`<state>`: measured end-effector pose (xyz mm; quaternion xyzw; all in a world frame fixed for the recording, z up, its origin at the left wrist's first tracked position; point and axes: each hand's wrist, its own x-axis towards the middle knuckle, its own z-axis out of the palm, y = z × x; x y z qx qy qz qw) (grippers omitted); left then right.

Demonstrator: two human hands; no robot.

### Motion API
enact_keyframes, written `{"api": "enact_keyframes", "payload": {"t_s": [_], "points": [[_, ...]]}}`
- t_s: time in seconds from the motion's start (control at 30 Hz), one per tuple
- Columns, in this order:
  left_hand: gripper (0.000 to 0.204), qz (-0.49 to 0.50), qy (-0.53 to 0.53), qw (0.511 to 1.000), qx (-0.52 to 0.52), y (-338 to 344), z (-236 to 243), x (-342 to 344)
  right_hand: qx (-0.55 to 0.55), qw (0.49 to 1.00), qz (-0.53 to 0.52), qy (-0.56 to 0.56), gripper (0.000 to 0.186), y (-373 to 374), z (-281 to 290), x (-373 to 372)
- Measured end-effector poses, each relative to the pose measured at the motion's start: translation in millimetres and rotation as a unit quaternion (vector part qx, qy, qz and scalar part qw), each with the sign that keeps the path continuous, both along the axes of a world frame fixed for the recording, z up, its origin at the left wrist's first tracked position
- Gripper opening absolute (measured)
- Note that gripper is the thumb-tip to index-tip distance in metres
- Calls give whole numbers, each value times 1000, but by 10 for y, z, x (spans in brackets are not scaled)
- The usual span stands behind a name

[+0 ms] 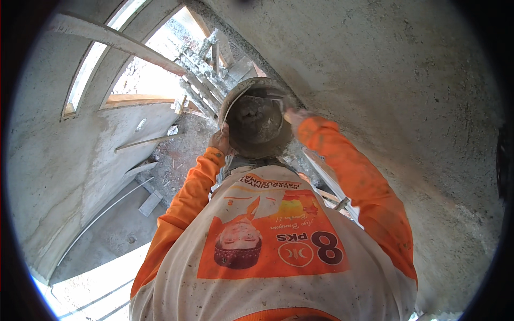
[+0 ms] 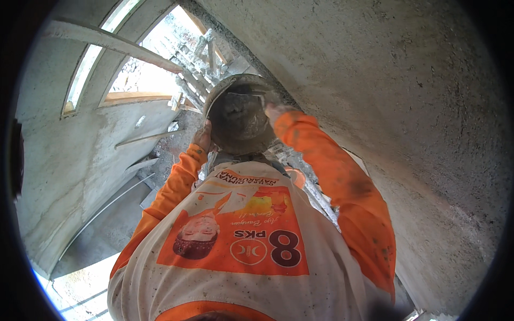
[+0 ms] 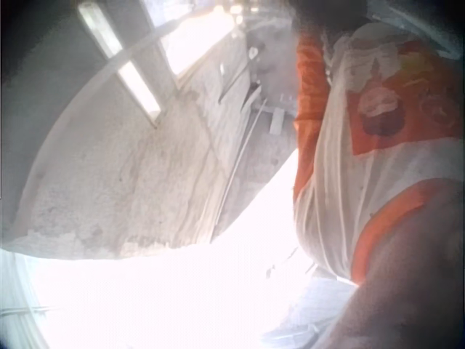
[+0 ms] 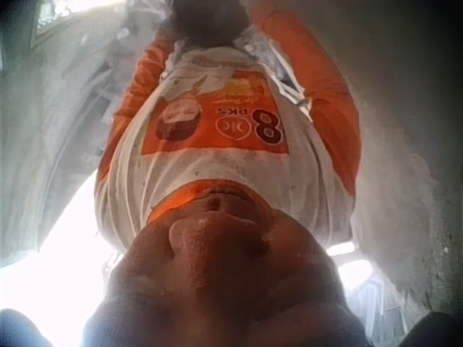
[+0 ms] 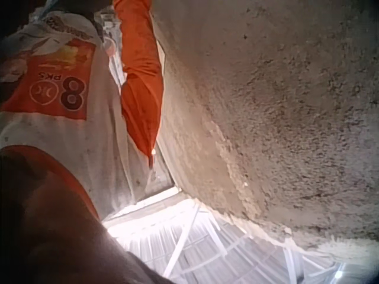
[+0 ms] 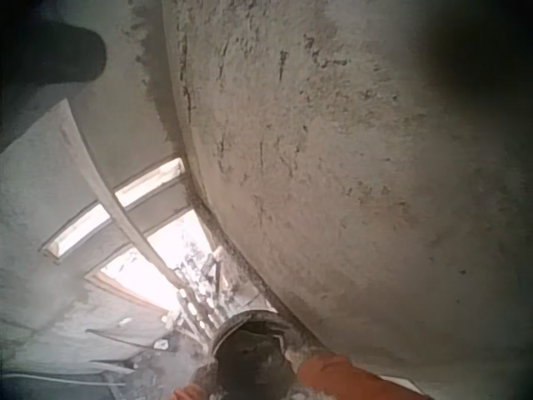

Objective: The person scoops mortar from a bucket with a trowel and applies it onto a wall.

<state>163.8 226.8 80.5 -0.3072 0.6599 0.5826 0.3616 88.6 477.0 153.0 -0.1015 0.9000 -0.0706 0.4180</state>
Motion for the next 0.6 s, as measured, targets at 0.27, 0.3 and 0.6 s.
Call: {"api": "enact_keyframes", "payload": {"t_s": [0.27, 0.3, 0.6], "points": [[65, 68, -10, 998, 14, -20, 20, 52, 107, 974, 186, -74, 42, -508, -392, 466], [65, 66, -7, 998, 16, -9, 12, 39, 109, 974, 183, -72, 42, -438, -389, 461], [66, 34, 24, 999, 4, 116, 143, 21, 79, 986, 78, 124, 34, 68, -431, -34]]}}
